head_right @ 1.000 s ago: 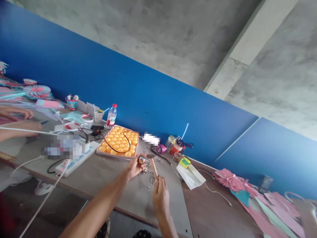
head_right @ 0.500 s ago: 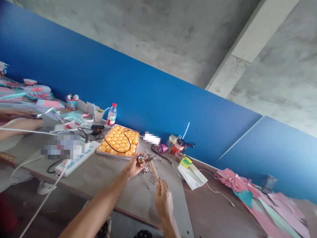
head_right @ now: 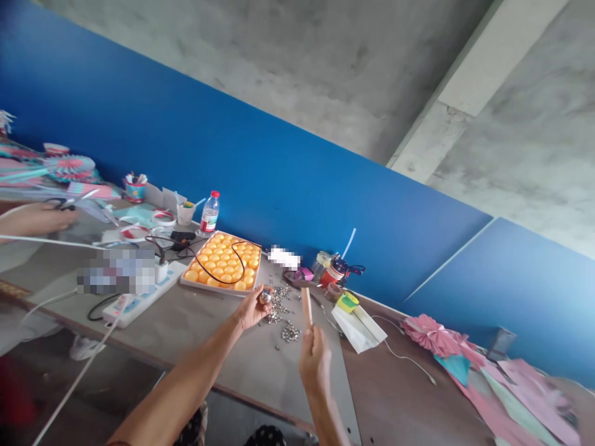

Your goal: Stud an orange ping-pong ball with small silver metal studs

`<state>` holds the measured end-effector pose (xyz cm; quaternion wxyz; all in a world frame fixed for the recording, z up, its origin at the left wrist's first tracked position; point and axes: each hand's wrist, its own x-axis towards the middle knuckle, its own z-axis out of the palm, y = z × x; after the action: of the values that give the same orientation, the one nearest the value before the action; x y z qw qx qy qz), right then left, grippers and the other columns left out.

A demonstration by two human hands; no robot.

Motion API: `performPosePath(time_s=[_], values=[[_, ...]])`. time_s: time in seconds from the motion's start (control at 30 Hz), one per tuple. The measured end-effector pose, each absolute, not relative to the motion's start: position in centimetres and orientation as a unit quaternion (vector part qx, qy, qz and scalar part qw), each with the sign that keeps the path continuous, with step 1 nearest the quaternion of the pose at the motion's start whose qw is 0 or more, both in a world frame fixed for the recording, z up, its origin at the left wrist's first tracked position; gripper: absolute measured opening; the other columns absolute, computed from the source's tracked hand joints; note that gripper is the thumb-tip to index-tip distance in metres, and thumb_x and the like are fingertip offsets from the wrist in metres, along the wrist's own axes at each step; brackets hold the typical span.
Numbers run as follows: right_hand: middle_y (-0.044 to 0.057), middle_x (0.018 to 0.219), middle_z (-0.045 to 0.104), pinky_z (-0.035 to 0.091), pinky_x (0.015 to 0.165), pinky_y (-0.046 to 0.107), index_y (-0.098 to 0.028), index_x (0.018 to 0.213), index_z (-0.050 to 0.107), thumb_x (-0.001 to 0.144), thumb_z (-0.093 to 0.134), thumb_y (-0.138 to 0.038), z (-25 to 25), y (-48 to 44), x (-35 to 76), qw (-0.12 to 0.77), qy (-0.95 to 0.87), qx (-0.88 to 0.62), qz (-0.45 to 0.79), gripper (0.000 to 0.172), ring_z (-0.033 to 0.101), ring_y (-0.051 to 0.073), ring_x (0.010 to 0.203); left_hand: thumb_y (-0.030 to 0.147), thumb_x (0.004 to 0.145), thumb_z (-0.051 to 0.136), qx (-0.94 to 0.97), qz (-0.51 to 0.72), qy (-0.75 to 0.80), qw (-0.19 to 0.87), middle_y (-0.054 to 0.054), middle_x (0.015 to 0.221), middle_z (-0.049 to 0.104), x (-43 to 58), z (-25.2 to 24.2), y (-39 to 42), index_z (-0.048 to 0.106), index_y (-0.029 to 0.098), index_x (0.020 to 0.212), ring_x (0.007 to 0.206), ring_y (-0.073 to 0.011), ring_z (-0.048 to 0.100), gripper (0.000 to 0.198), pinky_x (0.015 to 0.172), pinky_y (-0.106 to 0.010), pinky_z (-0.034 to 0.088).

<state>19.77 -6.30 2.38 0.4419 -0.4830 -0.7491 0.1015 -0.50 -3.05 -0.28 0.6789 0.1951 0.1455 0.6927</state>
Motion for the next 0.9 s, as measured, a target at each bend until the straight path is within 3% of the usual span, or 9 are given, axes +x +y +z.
performPosePath(time_s=[0.07,0.13,0.27,0.37,0.47,0.6,0.7,0.8,0.9], values=[[0.005,0.064,0.06,0.041,0.053,0.024,-0.017,0.076,0.058,0.086,0.033,-0.045,2.1,-6.7,19.7,0.402,-0.784,-0.46,0.112,0.039,0.054,0.016,0.056,0.046,0.077,0.06,0.179,0.7,0.151,0.675,0.006,0.048,0.04,-0.6,-0.4,-2.9,0.055,0.014,0.078,0.04,-0.0075,0.04,0.033,0.046,-0.021,0.029],[0.005,0.065,0.061,0.041,0.053,0.024,-0.017,0.077,0.06,0.086,0.034,-0.043,1.8,-7.0,19.8,0.365,-0.803,-0.454,0.127,0.038,0.055,0.016,0.056,0.047,0.078,0.059,0.176,0.692,0.148,0.684,0.005,0.05,0.042,-0.7,-0.4,-3.0,0.055,0.014,0.079,0.039,-0.0066,0.038,0.033,0.045,-0.021,0.028],[0.004,0.061,0.058,0.041,0.053,0.025,-0.017,0.077,0.058,0.088,0.031,-0.042,1.7,-7.2,20.0,0.405,-0.772,-0.479,0.104,0.038,0.054,0.017,0.056,0.051,0.078,0.056,0.205,0.662,0.144,0.706,0.001,0.064,0.055,-0.7,-0.2,-3.3,0.052,0.015,0.082,0.038,-0.0054,0.037,0.036,0.045,-0.021,0.029],[0.006,0.063,0.059,0.041,0.056,0.026,-0.018,0.075,0.057,0.088,0.031,-0.042,1.7,-7.1,19.5,0.424,-0.775,-0.46,0.085,0.037,0.055,0.017,0.059,0.054,0.078,0.055,0.214,0.675,0.163,0.687,0.003,0.06,0.052,-0.5,-0.1,-3.3,0.05,0.016,0.079,0.037,-0.0054,0.037,0.038,0.045,-0.021,0.03],[0.006,0.062,0.06,0.04,0.053,0.026,-0.018,0.077,0.058,0.087,0.032,-0.042,1.9,-6.9,19.3,0.388,-0.794,-0.457,0.1,0.037,0.055,0.017,0.055,0.057,0.078,0.053,0.225,0.674,0.177,0.681,0.005,0.052,0.047,-0.4,-0.2,-3.3,0.048,0.017,0.078,0.035,-0.0057,0.033,0.041,0.044,-0.022,0.03],[0.003,0.058,0.056,0.037,0.051,0.024,-0.018,0.075,0.055,0.088,0.031,-0.043,3.0,-7.0,19.6,0.413,-0.771,-0.474,0.098,0.037,0.051,0.015,0.053,0.059,0.078,0.05,0.233,0.671,0.169,0.683,0.002,0.062,0.056,-0.4,-0.3,-3.2,0.047,0.018,0.082,0.036,-0.0057,0.035,0.042,0.044,-0.022,0.031],[0.002,0.059,0.054,0.038,0.053,0.024,-0.019,0.072,0.053,0.088,0.031,-0.043,2.8,-7.4,19.4,0.436,-0.767,-0.459,0.102,0.036,0.05,0.014,0.053,0.06,0.078,0.05,0.231,0.677,0.173,0.677,0.002,0.06,0.054,-0.5,-0.5,-3.0,0.047,0.017,0.08,0.037,-0.0058,0.036,0.042,0.044,-0.022,0.031],[0.002,0.054,0.055,0.038,0.05,0.024,-0.019,0.068,0.055,0.085,0.033,-0.044,1.5,-7.5,19.2,0.389,-0.78,-0.469,0.142,0.037,0.05,0.015,0.049,0.06,0.078,0.05,0.229,0.67,0.181,0.683,0.005,0.052,0.047,-0.4,-0.6,-3.1,0.047,0.017,0.077,0.035,-0.0056,0.032,0.043,0.043,-0.021,0.028],[0.001,0.053,0.056,0.037,0.047,0.023,-0.018,0.072,0.056,0.084,0.032,-0.046,1.0,-6.7,19.9,0.37,-0.757,-0.512,0.169,0.038,0.05,0.014,0.046,0.06,0.079,0.048,0.228,0.66,0.165,0.696,0.003,0.058,0.052,-0.4,-0.5,-3.2,0.048,0.017,0.079,0.035,-0.0051,0.032,0.043,0.043,-0.021,0.028]])
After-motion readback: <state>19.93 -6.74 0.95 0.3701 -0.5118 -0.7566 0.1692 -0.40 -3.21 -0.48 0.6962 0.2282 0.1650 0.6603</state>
